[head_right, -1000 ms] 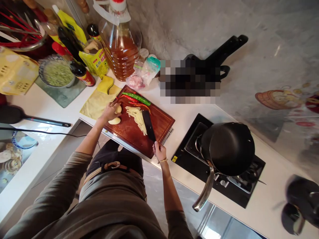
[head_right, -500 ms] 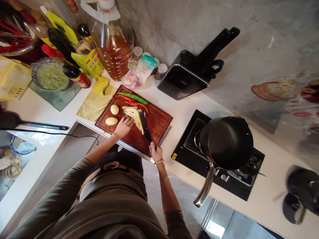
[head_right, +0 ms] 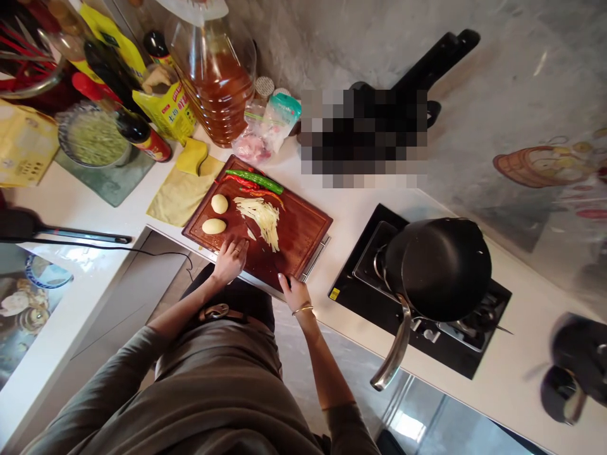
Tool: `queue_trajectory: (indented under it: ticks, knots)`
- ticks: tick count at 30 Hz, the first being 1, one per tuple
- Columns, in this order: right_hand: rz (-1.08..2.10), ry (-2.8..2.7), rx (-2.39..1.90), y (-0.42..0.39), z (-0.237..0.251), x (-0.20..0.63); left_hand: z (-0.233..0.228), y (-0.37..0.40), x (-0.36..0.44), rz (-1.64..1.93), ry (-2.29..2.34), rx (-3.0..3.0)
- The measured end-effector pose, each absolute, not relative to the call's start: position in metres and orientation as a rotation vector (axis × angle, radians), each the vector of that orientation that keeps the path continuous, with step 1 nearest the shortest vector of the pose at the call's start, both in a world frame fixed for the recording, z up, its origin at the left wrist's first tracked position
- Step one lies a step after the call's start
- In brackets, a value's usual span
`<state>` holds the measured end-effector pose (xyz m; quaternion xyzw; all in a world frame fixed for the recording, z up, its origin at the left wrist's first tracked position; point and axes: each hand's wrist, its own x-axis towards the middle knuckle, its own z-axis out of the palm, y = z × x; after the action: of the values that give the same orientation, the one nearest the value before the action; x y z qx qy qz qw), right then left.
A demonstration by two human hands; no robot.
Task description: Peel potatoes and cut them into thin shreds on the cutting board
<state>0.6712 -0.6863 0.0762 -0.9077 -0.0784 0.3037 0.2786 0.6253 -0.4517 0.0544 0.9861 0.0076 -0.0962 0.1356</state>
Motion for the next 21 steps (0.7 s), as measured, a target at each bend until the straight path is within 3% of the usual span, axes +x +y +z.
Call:
queue_trajectory:
  ticks: [21]
  knots:
    - [0.901,-0.370,-2.616,-0.685,0.077,0.675,0.046,-0.448,0.640,-0.319,-0.065,2.829]
